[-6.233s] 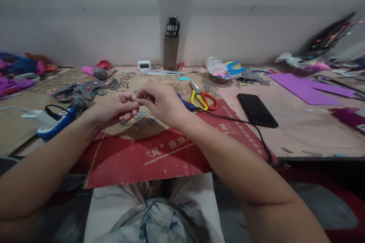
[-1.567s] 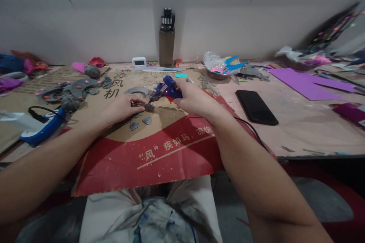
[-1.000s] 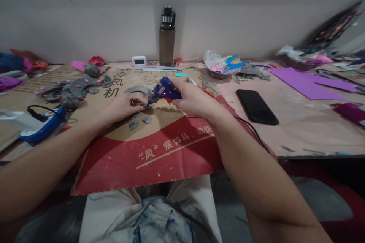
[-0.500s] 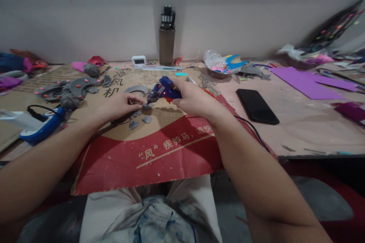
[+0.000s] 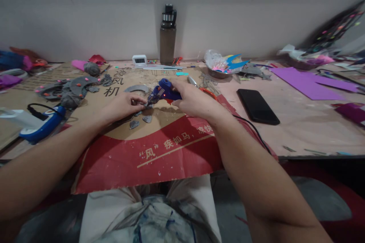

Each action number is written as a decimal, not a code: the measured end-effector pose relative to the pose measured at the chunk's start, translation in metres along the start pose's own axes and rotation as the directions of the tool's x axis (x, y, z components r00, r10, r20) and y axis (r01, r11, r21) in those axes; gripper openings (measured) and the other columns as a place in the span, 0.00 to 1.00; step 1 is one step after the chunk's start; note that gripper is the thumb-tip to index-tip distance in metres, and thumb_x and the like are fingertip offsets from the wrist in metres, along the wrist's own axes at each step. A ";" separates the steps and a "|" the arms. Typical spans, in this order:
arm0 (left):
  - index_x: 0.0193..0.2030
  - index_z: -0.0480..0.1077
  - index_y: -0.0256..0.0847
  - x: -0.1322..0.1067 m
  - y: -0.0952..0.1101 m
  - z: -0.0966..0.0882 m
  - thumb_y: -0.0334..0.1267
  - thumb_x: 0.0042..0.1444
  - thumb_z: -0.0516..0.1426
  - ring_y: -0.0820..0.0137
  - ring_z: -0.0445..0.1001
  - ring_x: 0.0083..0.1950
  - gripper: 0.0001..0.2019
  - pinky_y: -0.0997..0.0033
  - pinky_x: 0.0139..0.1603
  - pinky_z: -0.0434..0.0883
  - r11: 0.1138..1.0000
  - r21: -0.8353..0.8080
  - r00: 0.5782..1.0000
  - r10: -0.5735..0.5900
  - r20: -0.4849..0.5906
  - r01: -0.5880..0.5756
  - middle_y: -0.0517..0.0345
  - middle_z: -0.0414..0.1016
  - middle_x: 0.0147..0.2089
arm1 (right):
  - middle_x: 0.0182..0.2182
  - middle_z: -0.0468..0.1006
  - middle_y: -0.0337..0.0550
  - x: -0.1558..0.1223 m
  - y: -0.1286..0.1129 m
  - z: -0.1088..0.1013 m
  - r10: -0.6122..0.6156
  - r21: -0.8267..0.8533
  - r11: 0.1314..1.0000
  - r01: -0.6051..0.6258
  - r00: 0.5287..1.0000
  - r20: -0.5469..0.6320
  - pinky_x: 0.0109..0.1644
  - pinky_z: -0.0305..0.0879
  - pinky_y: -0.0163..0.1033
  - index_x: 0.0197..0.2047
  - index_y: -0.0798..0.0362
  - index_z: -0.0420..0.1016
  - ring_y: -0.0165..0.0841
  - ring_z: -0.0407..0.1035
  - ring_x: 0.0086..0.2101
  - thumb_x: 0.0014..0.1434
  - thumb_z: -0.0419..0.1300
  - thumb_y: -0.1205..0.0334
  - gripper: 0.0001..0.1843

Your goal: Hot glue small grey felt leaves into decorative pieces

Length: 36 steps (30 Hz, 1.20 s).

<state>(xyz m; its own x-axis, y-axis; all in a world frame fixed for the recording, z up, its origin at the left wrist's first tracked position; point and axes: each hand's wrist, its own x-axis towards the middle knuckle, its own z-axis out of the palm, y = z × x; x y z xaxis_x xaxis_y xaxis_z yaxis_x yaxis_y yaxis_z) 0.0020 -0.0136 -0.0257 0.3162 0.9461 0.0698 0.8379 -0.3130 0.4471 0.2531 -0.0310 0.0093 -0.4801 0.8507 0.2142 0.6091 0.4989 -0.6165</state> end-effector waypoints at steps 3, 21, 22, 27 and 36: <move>0.41 0.78 0.43 0.000 0.001 0.000 0.41 0.51 0.58 0.68 0.75 0.38 0.12 0.72 0.38 0.68 1.000 -0.014 1.000 0.002 0.002 -0.002 0.57 0.80 0.38 | 0.45 0.78 0.45 0.000 0.002 0.001 -0.014 0.007 1.000 0.014 1.000 0.005 0.47 0.68 0.47 0.54 0.47 0.68 0.42 0.72 0.43 0.51 0.59 0.68 0.26; 0.42 0.79 0.44 0.000 0.000 0.000 0.40 0.51 0.59 0.68 0.74 0.35 0.13 0.69 0.38 0.69 1.000 -0.008 1.000 -0.018 0.002 0.018 0.56 0.80 0.37 | 0.45 0.78 0.46 -0.001 0.003 0.002 0.009 -0.033 0.999 -0.009 1.000 -0.004 0.47 0.68 0.47 0.56 0.46 0.68 0.43 0.73 0.43 0.51 0.61 0.65 0.27; 0.42 0.79 0.44 0.000 0.000 0.000 0.40 0.51 0.59 0.68 0.74 0.35 0.13 0.69 0.38 0.69 1.000 -0.007 1.000 -0.017 -0.001 0.017 0.56 0.80 0.37 | 0.45 0.78 0.46 -0.001 0.003 0.002 0.009 -0.040 0.999 -0.009 1.000 -0.005 0.47 0.68 0.47 0.57 0.46 0.67 0.42 0.73 0.42 0.51 0.61 0.65 0.28; 0.42 0.79 0.44 -0.001 0.001 -0.001 0.42 0.51 0.60 0.68 0.74 0.36 0.12 0.70 0.39 0.68 0.999 -0.028 1.000 -0.017 0.018 0.017 0.57 0.80 0.38 | 0.44 0.79 0.46 -0.001 0.005 0.002 0.003 -0.069 0.998 -0.004 1.000 -0.005 0.46 0.69 0.46 0.57 0.47 0.67 0.42 0.73 0.42 0.52 0.60 0.65 0.28; 0.43 0.79 0.42 0.000 0.002 -0.001 0.40 0.51 0.59 0.67 0.75 0.37 0.14 0.70 0.39 0.69 1.000 -0.001 1.000 -0.013 0.013 0.013 0.56 0.81 0.38 | 0.47 0.77 0.49 -0.002 0.006 0.002 -0.004 -0.159 0.987 0.004 1.000 -0.001 0.45 0.68 0.45 0.59 0.49 0.65 0.43 0.72 0.44 0.53 0.59 0.64 0.28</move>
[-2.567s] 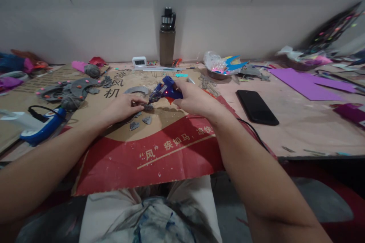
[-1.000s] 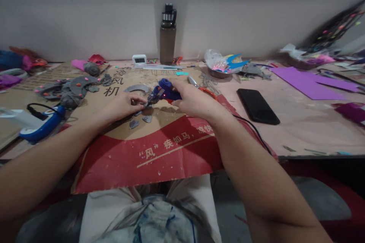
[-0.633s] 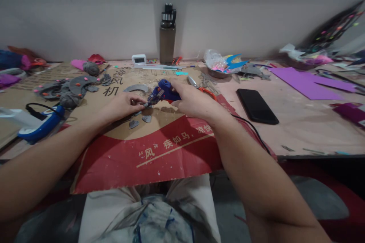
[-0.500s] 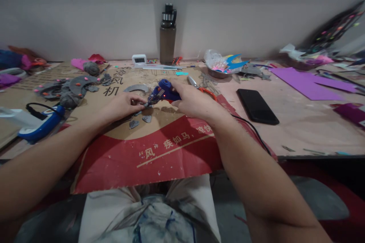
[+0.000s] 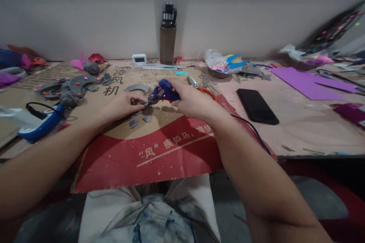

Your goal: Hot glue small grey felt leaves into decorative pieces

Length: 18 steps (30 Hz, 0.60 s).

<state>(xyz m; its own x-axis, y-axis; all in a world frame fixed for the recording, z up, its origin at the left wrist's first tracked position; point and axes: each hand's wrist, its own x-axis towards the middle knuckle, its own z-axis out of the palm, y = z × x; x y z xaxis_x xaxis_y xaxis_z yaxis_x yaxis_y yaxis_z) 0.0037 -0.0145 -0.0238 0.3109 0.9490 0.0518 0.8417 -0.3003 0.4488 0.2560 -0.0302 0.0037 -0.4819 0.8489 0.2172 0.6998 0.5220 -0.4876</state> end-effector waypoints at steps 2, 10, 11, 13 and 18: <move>0.43 0.79 0.42 0.000 0.000 0.000 0.40 0.51 0.59 0.68 0.75 0.36 0.13 0.70 0.38 0.69 1.000 0.001 1.000 -0.001 0.003 0.001 0.55 0.81 0.39 | 0.47 0.77 0.49 0.000 -0.001 0.000 0.004 -0.005 1.000 -0.004 1.000 0.004 0.45 0.68 0.45 0.59 0.49 0.64 0.43 0.72 0.44 0.53 0.58 0.65 0.28; 0.42 0.79 0.44 0.000 -0.002 0.000 0.41 0.51 0.59 0.69 0.75 0.35 0.13 0.70 0.38 0.68 1.000 0.011 1.000 -0.003 0.002 0.003 0.57 0.81 0.37 | 0.47 0.77 0.48 0.000 -0.004 -0.001 0.050 -0.031 0.998 -0.050 0.999 0.011 0.44 0.67 0.43 0.60 0.49 0.63 0.43 0.72 0.43 0.53 0.58 0.64 0.29; 0.42 0.79 0.44 0.001 -0.003 0.001 0.41 0.51 0.59 0.69 0.75 0.35 0.13 0.70 0.38 0.68 1.000 0.010 1.000 -0.001 0.001 0.001 0.57 0.81 0.37 | 0.48 0.77 0.48 0.000 -0.004 -0.001 0.054 -0.034 0.998 -0.053 0.999 0.011 0.43 0.67 0.42 0.60 0.49 0.64 0.43 0.72 0.43 0.53 0.58 0.64 0.29; 0.43 0.79 0.43 0.001 -0.003 0.001 0.41 0.51 0.59 0.68 0.75 0.36 0.13 0.70 0.38 0.68 1.000 0.006 1.000 0.006 -0.003 -0.006 0.56 0.81 0.38 | 0.47 0.77 0.48 0.000 -0.003 -0.001 0.054 -0.035 0.998 -0.054 0.998 0.017 0.42 0.67 0.42 0.59 0.49 0.64 0.42 0.73 0.43 0.53 0.58 0.64 0.29; 0.42 0.79 0.44 0.001 -0.003 0.001 0.41 0.51 0.59 0.68 0.75 0.36 0.13 0.70 0.38 0.68 1.000 0.011 1.000 0.014 -0.002 -0.014 0.57 0.81 0.38 | 0.48 0.77 0.48 0.001 -0.002 -0.001 0.046 -0.031 0.998 -0.045 0.999 0.025 0.43 0.67 0.42 0.60 0.49 0.63 0.42 0.72 0.43 0.54 0.58 0.64 0.29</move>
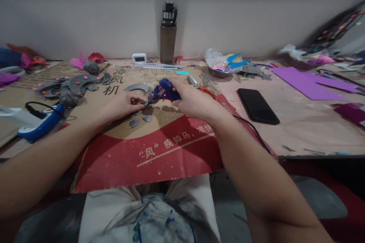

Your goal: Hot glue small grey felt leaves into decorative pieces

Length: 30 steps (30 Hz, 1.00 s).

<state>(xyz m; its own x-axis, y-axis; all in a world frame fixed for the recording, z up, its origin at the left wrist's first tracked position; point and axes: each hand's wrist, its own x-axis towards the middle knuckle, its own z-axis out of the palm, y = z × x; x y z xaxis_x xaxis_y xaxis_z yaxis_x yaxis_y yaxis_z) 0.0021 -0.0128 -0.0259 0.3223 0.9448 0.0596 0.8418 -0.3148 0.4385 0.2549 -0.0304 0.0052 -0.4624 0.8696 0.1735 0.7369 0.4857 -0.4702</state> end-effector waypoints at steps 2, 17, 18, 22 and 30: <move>0.42 0.79 0.44 0.000 0.000 0.000 0.41 0.51 0.59 0.68 0.75 0.36 0.12 0.71 0.38 0.68 1.000 -0.002 1.000 0.000 0.002 0.000 0.57 0.81 0.38 | 0.49 0.77 0.48 0.000 0.000 0.000 -0.001 -0.005 1.000 0.001 1.000 -0.002 0.43 0.67 0.42 0.60 0.49 0.63 0.42 0.72 0.43 0.54 0.58 0.64 0.29; 0.43 0.79 0.44 -0.001 0.003 -0.002 0.42 0.52 0.59 0.70 0.74 0.33 0.13 0.71 0.37 0.68 1.000 0.018 1.000 -0.008 0.010 0.008 0.58 0.80 0.36 | 0.48 0.77 0.49 -0.001 -0.001 -0.002 -0.016 -0.028 0.999 0.016 1.000 0.014 0.42 0.67 0.43 0.60 0.48 0.63 0.43 0.73 0.42 0.54 0.59 0.61 0.29; 0.43 0.79 0.44 -0.001 0.003 -0.002 0.42 0.51 0.60 0.69 0.74 0.34 0.13 0.71 0.37 0.68 1.000 0.016 1.000 -0.008 0.013 0.008 0.58 0.80 0.36 | 0.48 0.77 0.49 -0.001 -0.001 -0.003 -0.018 -0.031 0.999 0.019 1.000 0.013 0.42 0.67 0.43 0.60 0.48 0.63 0.43 0.72 0.42 0.54 0.59 0.60 0.29; 0.43 0.79 0.43 -0.001 0.004 -0.002 0.41 0.51 0.60 0.69 0.75 0.36 0.13 0.70 0.39 0.68 1.000 0.012 1.000 -0.011 0.011 0.011 0.57 0.81 0.37 | 0.49 0.76 0.50 -0.002 0.000 -0.004 -0.033 -0.044 0.998 0.034 0.999 0.016 0.43 0.67 0.44 0.61 0.48 0.63 0.44 0.72 0.43 0.54 0.59 0.57 0.30; 0.43 0.79 0.44 -0.002 0.004 -0.003 0.42 0.52 0.59 0.67 0.75 0.38 0.13 0.69 0.40 0.69 1.000 0.013 1.000 -0.011 0.015 0.011 0.56 0.81 0.39 | 0.47 0.77 0.48 -0.005 -0.005 -0.012 -0.016 -0.030 0.999 0.017 0.999 0.031 0.43 0.67 0.43 0.57 0.47 0.65 0.44 0.72 0.43 0.54 0.59 0.60 0.27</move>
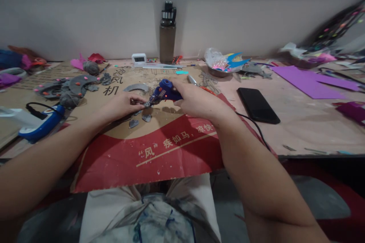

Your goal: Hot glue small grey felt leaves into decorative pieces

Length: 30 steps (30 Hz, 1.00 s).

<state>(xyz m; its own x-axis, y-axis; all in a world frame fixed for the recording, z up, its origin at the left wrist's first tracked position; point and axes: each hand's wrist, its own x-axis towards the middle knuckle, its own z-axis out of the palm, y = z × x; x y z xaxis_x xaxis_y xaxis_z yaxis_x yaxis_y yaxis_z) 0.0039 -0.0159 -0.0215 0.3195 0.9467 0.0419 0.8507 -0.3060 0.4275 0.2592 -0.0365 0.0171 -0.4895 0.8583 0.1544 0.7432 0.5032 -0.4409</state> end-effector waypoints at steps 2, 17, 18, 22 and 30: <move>0.43 0.79 0.45 0.000 -0.001 0.000 0.42 0.52 0.59 0.68 0.75 0.37 0.13 0.70 0.39 0.69 1.000 0.010 1.000 -0.003 -0.002 0.003 0.57 0.81 0.39 | 0.46 0.77 0.49 0.001 0.001 -0.002 0.037 0.009 0.999 -0.037 0.999 -0.021 0.42 0.67 0.43 0.56 0.48 0.65 0.43 0.72 0.43 0.54 0.58 0.62 0.25; 0.44 0.77 0.42 -0.002 0.003 -0.002 0.42 0.52 0.59 0.65 0.76 0.42 0.14 0.68 0.43 0.69 0.999 0.048 1.000 -0.003 -0.010 0.004 0.53 0.80 0.42 | 0.26 0.72 0.41 0.015 0.010 0.012 0.277 0.295 0.904 -0.310 0.949 0.150 0.29 0.65 0.35 0.35 0.51 0.66 0.30 0.66 0.25 0.58 0.54 0.65 0.01; 0.44 0.77 0.42 -0.002 0.003 -0.002 0.42 0.51 0.59 0.65 0.76 0.42 0.14 0.68 0.43 0.69 0.999 0.039 1.000 -0.006 -0.008 0.007 0.53 0.80 0.43 | 0.26 0.72 0.41 0.015 0.009 0.011 0.273 0.289 0.907 -0.307 0.950 0.153 0.29 0.65 0.35 0.35 0.51 0.67 0.30 0.67 0.25 0.58 0.54 0.65 0.01; 0.44 0.77 0.41 -0.001 0.001 -0.001 0.42 0.51 0.59 0.64 0.76 0.42 0.14 0.67 0.45 0.69 0.999 0.030 1.000 -0.012 -0.006 0.013 0.53 0.80 0.43 | 0.27 0.73 0.41 0.015 0.007 0.009 0.274 0.234 0.924 -0.302 0.950 0.147 0.29 0.66 0.35 0.35 0.51 0.68 0.31 0.68 0.26 0.58 0.54 0.66 0.02; 0.43 0.77 0.42 0.000 0.000 -0.001 0.42 0.52 0.59 0.65 0.76 0.42 0.13 0.67 0.44 0.70 0.999 0.040 1.000 -0.004 -0.006 0.004 0.54 0.80 0.41 | 0.24 0.73 0.41 0.015 0.006 0.006 0.270 0.081 0.957 -0.279 0.957 0.106 0.30 0.64 0.38 0.33 0.51 0.69 0.33 0.68 0.26 0.57 0.56 0.64 0.01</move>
<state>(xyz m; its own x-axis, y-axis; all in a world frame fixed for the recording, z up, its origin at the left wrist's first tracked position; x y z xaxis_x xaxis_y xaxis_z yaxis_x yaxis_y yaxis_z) 0.0036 -0.0157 -0.0209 0.3138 0.9484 0.0460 0.8678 -0.3062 0.3913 0.2530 -0.0214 0.0112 -0.3166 0.9463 -0.0653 0.8105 0.2341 -0.5369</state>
